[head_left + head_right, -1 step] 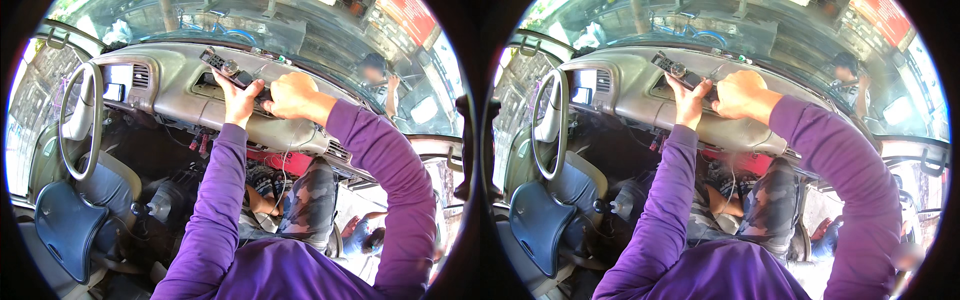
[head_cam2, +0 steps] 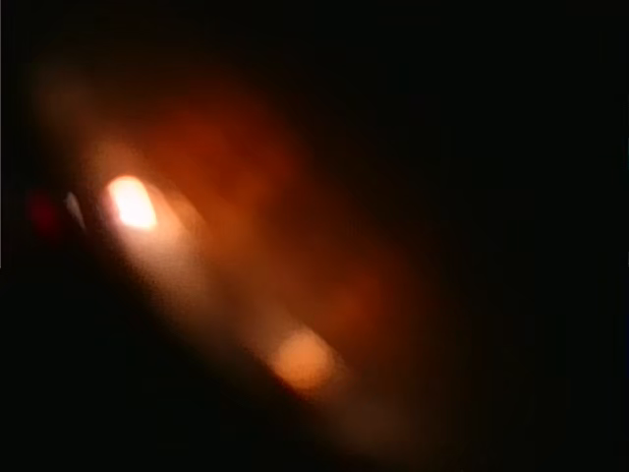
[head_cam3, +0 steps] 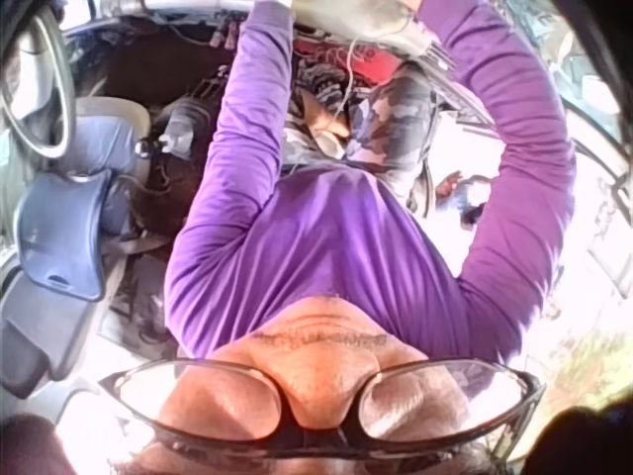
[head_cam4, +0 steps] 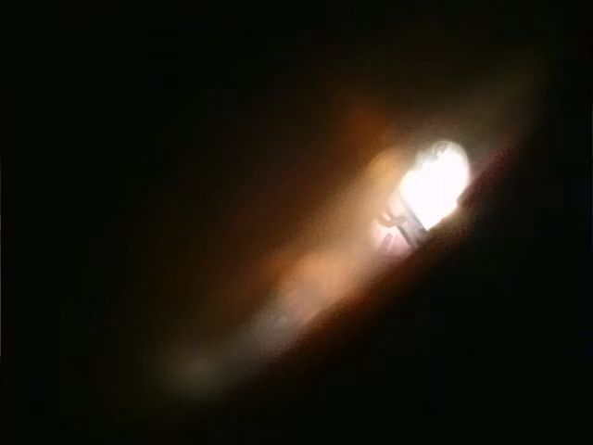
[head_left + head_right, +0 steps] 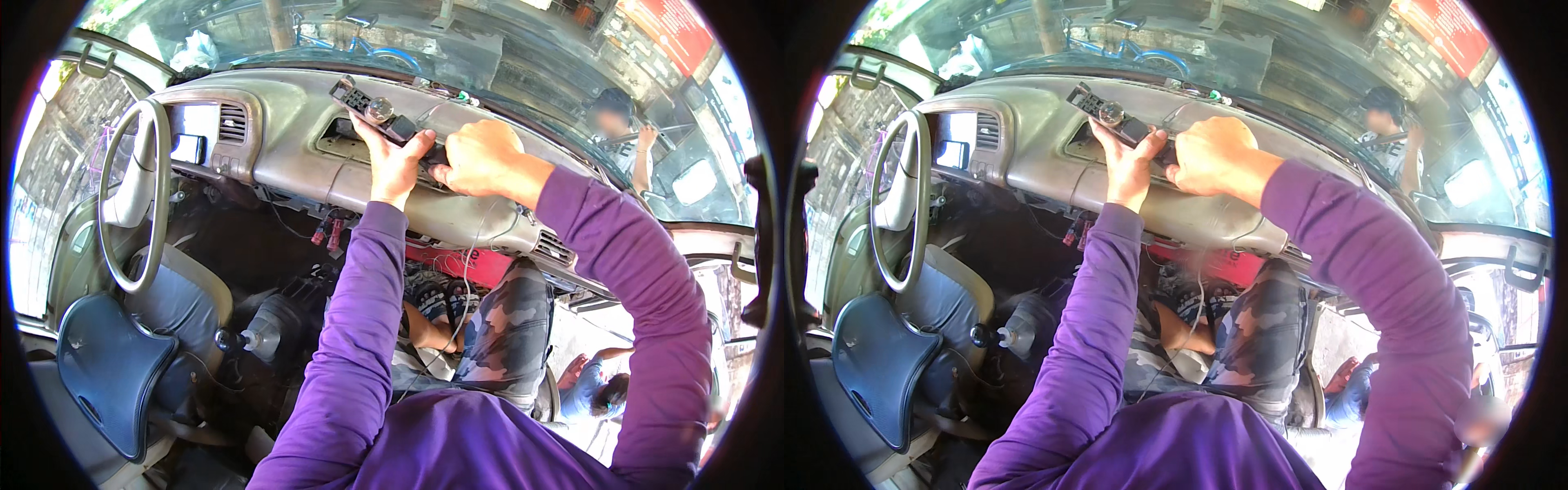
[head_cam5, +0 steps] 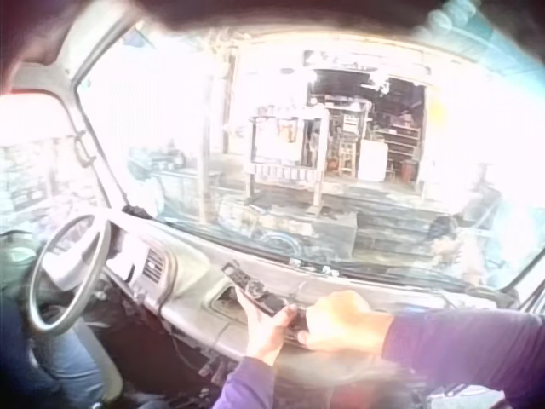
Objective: The person works on the car dashboard, using a soldering iron to heat and manipulate wires and connectors. They repeatedly adjust and reposition the dashboard unit while handling exposed wiring.
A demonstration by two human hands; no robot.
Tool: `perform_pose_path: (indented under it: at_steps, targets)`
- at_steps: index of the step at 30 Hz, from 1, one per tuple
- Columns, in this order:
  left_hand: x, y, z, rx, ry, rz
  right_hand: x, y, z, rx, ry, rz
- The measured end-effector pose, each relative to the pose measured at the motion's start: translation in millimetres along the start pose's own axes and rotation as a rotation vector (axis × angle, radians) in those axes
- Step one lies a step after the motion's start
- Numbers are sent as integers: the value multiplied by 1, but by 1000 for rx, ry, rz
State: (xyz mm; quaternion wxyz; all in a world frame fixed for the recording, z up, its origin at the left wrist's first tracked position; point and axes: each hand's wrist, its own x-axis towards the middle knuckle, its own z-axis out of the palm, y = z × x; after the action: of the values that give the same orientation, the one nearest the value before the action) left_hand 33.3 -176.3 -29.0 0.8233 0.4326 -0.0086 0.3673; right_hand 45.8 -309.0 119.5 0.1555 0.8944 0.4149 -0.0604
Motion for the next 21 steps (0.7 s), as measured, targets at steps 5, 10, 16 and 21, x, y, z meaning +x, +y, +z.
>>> perform_pose_path:
  at_steps: [5, 10, 16, 21]
  targets:
    - [12, -4, -10, 149, 2, 114, -1, -5, 22, 85, 165, 81]
    - [6, 1, -2, 120, 53, 69, 1, -5, 16, 29, 166, 70]
    - [9, -7, 3, -63, 81, -69, -12, -1, 11, -40, 205, 101]
    - [16, -13, -11, -85, 73, 26, -52, 23, -7, 55, 520, 101]
